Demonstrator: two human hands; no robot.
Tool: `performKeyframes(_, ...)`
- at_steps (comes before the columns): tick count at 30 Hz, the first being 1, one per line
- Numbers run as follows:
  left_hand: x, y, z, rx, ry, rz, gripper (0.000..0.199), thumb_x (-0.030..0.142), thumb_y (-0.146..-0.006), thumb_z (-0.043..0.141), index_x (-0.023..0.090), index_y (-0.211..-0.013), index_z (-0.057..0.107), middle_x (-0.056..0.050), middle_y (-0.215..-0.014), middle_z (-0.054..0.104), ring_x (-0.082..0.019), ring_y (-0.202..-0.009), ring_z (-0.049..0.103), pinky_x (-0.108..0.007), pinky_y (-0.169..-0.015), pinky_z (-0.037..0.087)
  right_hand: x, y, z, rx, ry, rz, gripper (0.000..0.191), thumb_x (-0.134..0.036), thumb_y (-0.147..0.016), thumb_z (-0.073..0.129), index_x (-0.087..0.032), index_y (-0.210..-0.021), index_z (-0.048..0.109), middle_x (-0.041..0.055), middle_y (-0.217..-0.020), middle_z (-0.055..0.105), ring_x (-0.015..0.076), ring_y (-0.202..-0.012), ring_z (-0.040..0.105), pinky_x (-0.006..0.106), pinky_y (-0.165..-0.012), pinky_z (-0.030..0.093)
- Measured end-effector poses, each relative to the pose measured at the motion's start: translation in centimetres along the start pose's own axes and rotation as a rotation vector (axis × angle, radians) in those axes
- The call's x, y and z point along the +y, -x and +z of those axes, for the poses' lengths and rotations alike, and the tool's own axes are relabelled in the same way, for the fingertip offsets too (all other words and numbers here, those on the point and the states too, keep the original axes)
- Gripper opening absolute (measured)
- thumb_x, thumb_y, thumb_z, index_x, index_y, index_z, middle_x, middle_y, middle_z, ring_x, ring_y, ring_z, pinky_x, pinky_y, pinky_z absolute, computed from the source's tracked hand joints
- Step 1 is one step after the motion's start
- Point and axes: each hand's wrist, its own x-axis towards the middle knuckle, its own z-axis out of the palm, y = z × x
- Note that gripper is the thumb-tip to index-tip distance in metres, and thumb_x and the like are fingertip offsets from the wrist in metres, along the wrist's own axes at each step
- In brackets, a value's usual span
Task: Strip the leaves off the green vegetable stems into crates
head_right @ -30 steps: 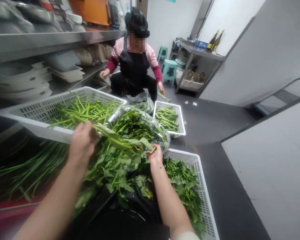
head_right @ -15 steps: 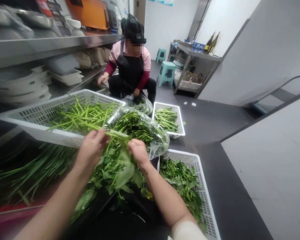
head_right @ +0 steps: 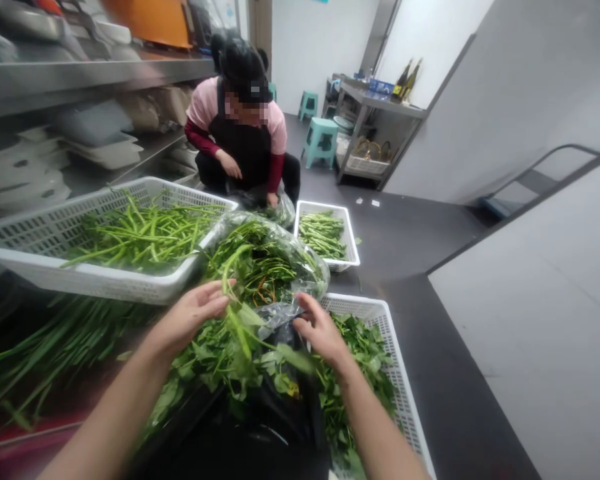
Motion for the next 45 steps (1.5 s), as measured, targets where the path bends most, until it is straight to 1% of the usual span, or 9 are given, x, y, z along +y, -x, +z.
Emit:
performKeyframes(3,-0.1,0.8,0.0,-0.088,-0.035,-0.034,0.060,0.042,-0.062,0.068,0.015,-0.116,0.060,-0.007,-0.086,0.066,-0.020,-0.076,0.059,-0.029,-0.065,0.046,-3.3,-3.1,5.9,-0.256,-0.237,-0.025,0.072,-0.049,-0.070,0.065,-0.021,-0.131,0.038,0.0128,-0.139,0.042,0.0243,-0.122,0.047,0.038,-0.095,0.042)
performKeyframes(7,-0.1,2.3,-0.8,-0.076,-0.113,-0.011,0.060,0.041,-0.066,0.062,0.012,-0.119,0.058,-0.009,-0.093,0.069,-0.025,-0.086,0.060,-0.034,-0.072,0.049,-5.1,-5.5,10.9,-0.695,-0.395,0.095,0.061,-0.051,-0.070,0.065,-0.017,-0.118,0.047,0.0092,-0.105,0.062,0.0156,-0.069,0.064,0.025,-0.055,0.050)
performKeyframes(15,-1.7,2.1,-1.7,-0.014,-0.236,0.081,0.051,0.037,-0.067,0.054,0.013,-0.111,0.064,-0.009,-0.106,0.069,-0.029,-0.108,0.056,-0.042,-0.095,0.042,-5.1,-6.7,9.9,-0.933,0.029,0.044,0.004,-0.020,-0.079,0.056,-0.016,-0.082,0.055,-0.0018,-0.074,0.063,0.0077,-0.052,0.052,0.018,-0.051,0.040)
performKeyframes(20,-2.1,1.7,-1.8,0.085,-0.358,0.090,0.057,0.042,-0.067,0.052,0.012,-0.114,0.062,-0.011,-0.115,0.065,-0.030,-0.112,0.054,-0.042,-0.096,0.041,-5.3,-6.8,10.1,-0.729,0.289,-0.055,0.026,-0.020,-0.087,0.042,-0.016,-0.062,0.049,-0.0050,-0.053,0.046,0.0072,-0.048,0.040,0.019,-0.051,0.033)
performKeyframes(27,-3.6,2.9,-0.2,0.066,-0.334,-0.046,0.058,0.042,-0.073,0.053,0.019,-0.126,0.050,-0.007,-0.094,0.066,-0.019,-0.070,0.061,-0.025,-0.052,0.048,-5.9,-6.7,11.0,-0.409,0.711,-0.230,0.020,-0.022,-0.089,0.040,-0.018,-0.078,0.057,0.0002,-0.068,0.054,0.0123,-0.063,0.047,0.023,-0.059,0.029)
performKeyframes(30,-4.0,3.3,0.6,0.104,-0.197,-0.048,0.063,0.044,-0.068,0.057,0.014,-0.123,0.048,0.005,-0.058,0.051,-0.014,-0.051,0.050,-0.024,-0.046,0.041,-5.5,-7.8,10.8,-0.374,0.590,-0.238,0.023,-0.025,-0.088,0.042,-0.017,-0.071,0.054,-0.0019,-0.062,0.050,0.0103,-0.059,0.043,0.022,-0.057,0.027)
performKeyframes(33,-3.7,3.9,0.3,0.033,-0.056,-0.119,0.059,0.046,-0.063,0.064,0.014,-0.110,0.053,0.008,-0.052,0.044,-0.011,-0.047,0.046,-0.022,-0.045,0.037,-4.8,-9.9,9.0,-0.406,0.216,-0.089,0.026,-0.028,-0.082,0.052,-0.016,-0.059,0.049,-0.0052,-0.053,0.042,0.0075,-0.051,0.036,0.020,-0.051,0.026)
performKeyframes(38,-3.2,4.3,-1.3,-0.106,0.101,-0.244,0.049,0.049,-0.056,0.072,0.015,-0.089,0.056,0.005,-0.057,0.052,-0.009,-0.049,0.048,-0.019,-0.045,0.034,-4.4,-11.8,5.4,-0.069,-0.150,0.203,0.029,-0.042,-0.084,0.047,-0.019,-0.067,0.044,-0.0105,-0.045,0.027,0.0053,-0.038,0.017,0.019,-0.040,0.016)
performKeyframes(45,-2.9,2.9,-0.8,0.168,0.107,-0.151,0.054,0.052,-0.051,0.073,0.017,-0.088,0.054,0.006,-0.055,0.054,-0.010,-0.048,0.050,-0.020,-0.047,0.036,-4.2,-6.2,9.9,-0.695,-0.150,0.202,0.036,-0.038,-0.063,0.074,-0.016,-0.084,0.053,-0.0062,-0.062,0.052,0.0038,-0.044,0.035,0.016,-0.040,0.025)
